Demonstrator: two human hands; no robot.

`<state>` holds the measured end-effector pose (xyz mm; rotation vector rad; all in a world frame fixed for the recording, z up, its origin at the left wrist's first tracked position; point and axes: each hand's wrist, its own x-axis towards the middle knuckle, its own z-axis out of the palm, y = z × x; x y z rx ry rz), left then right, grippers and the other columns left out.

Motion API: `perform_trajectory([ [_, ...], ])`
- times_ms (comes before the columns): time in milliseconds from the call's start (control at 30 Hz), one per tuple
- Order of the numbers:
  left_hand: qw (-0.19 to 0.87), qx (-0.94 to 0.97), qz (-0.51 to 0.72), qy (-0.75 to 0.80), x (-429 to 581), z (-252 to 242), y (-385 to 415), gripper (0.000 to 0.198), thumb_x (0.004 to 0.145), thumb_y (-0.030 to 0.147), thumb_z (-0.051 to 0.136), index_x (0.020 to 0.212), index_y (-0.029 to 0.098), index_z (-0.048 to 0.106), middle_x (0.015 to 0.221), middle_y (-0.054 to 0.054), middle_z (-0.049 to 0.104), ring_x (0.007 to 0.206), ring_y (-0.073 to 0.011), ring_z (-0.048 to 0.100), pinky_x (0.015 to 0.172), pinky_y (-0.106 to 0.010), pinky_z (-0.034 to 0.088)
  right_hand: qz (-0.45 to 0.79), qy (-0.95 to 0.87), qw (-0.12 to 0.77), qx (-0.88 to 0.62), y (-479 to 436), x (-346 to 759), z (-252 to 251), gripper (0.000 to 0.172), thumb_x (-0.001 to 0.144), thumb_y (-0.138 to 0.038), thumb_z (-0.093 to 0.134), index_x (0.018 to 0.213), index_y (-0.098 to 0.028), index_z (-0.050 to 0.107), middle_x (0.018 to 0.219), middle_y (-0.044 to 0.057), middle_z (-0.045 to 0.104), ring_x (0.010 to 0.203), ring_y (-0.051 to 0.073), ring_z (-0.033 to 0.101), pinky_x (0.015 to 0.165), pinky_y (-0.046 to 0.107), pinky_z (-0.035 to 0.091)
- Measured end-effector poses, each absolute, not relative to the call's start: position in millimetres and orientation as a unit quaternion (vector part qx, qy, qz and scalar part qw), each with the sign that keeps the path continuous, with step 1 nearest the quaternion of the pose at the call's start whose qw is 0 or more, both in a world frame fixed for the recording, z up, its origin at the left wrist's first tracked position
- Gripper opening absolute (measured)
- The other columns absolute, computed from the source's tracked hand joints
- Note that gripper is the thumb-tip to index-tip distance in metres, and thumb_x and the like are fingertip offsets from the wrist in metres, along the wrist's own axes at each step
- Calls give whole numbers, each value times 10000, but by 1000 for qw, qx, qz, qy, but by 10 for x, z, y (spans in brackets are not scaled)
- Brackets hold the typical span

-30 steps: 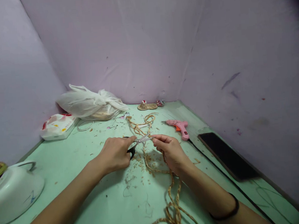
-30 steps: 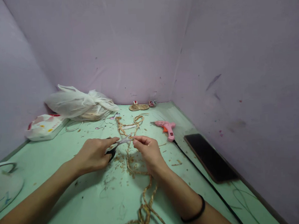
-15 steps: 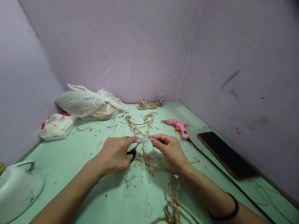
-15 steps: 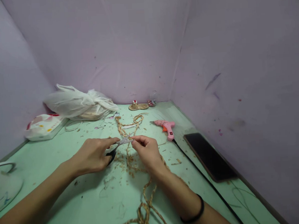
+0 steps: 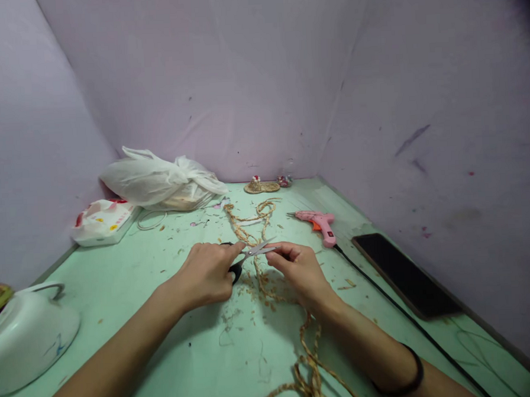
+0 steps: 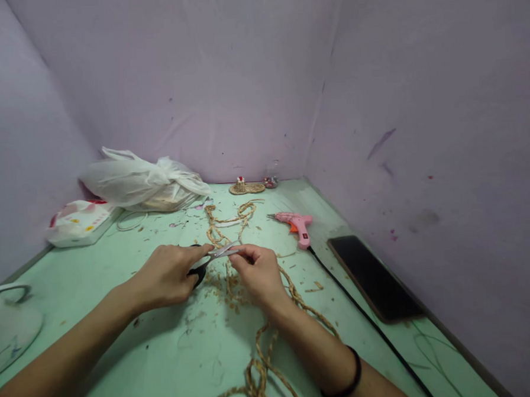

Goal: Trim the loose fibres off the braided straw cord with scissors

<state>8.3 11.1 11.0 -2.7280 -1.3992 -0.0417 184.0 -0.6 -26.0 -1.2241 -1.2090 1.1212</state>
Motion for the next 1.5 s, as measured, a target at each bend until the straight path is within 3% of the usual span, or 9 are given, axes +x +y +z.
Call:
perform_trajectory([
  [167, 14, -888, -34, -459, 80, 101, 123, 349, 642, 148, 398, 939, 280, 524, 656, 15, 617, 609, -180, 569, 496, -250, 282, 480, -491, 533, -495, 23, 1870, -297, 112, 619, -242, 619, 657, -151, 673, 582, -2, 589, 559, 115, 460, 576, 262, 354],
  [367, -70, -848, -148, -504, -28, 208, 192, 286, 691, 214, 422, 944, 266, 545, 718, 37, 604, 634, -130, 530, 558, -219, 342, 524, -433, 547, -489, 38, 1887, -286, 178, 585, -257, 657, 732, -160, 681, 599, -9, 588, 554, 103, 452, 564, 251, 338],
  [700, -61, -856, -80, -506, -26, 161, 178, 481, 664, 220, 450, 1130, 328, 496, 872, 16, 662, 795, -190, 600, 644, -250, 392, 615, -340, 550, -452, 47, 1882, -224, 177, 534, -196, 656, 704, -152, 639, 578, -25, 523, 456, 66, 361, 443, 233, 255],
  [900, -26, -844, -80, -529, -34, 149, 192, 498, 677, 230, 435, 1162, 334, 471, 948, 18, 664, 853, -203, 606, 653, -269, 407, 596, -375, 522, -481, 59, 1886, -241, 210, 584, -317, 671, 704, -146, 644, 551, -23, 528, 430, 63, 344, 436, 234, 249],
  [1000, -29, -843, -76, -532, -28, 160, 191, 511, 676, 220, 433, 1175, 331, 464, 982, 17, 658, 874, -198, 601, 672, -267, 409, 506, -448, 504, -538, 67, 1901, -277, 171, 583, -287, 680, 682, -153, 642, 580, 6, 587, 475, 99, 442, 485, 251, 325],
  [1100, -36, -845, -52, -531, -16, 175, 183, 487, 678, 226, 445, 1153, 328, 485, 940, 7, 667, 860, -206, 602, 663, -264, 405, 284, -592, 526, -540, 65, 1950, -309, 78, 674, -254, 606, 661, -185, 639, 643, 38, 624, 601, 161, 536, 600, 298, 400],
  [1233, -29, -856, -26, -515, -28, 186, 183, 462, 681, 242, 452, 1128, 344, 501, 882, 3, 674, 812, -220, 608, 617, -271, 396, 76, -686, 533, -489, 65, 2021, -330, 143, 738, -193, 532, 628, -219, 618, 696, 57, 635, 716, 192, 565, 704, 336, 419],
  [1333, -14, -864, -21, -503, -44, 181, 190, 458, 689, 244, 439, 1129, 359, 495, 856, 9, 677, 770, -224, 611, 585, -275, 386, 55, -683, 551, -475, 63, 2027, -328, 142, 736, -180, 541, 627, -230, 617, 710, 53, 648, 720, 190, 581, 711, 334, 433],
  [1500, -18, -862, -17, -507, -48, 173, 196, 433, 698, 244, 432, 1110, 352, 508, 813, 8, 677, 744, -214, 610, 577, -264, 378, 127, -631, 601, -473, 35, 1973, -312, 81, 711, -187, 582, 660, -219, 637, 689, 37, 650, 656, 172, 586, 656, 307, 450],
])
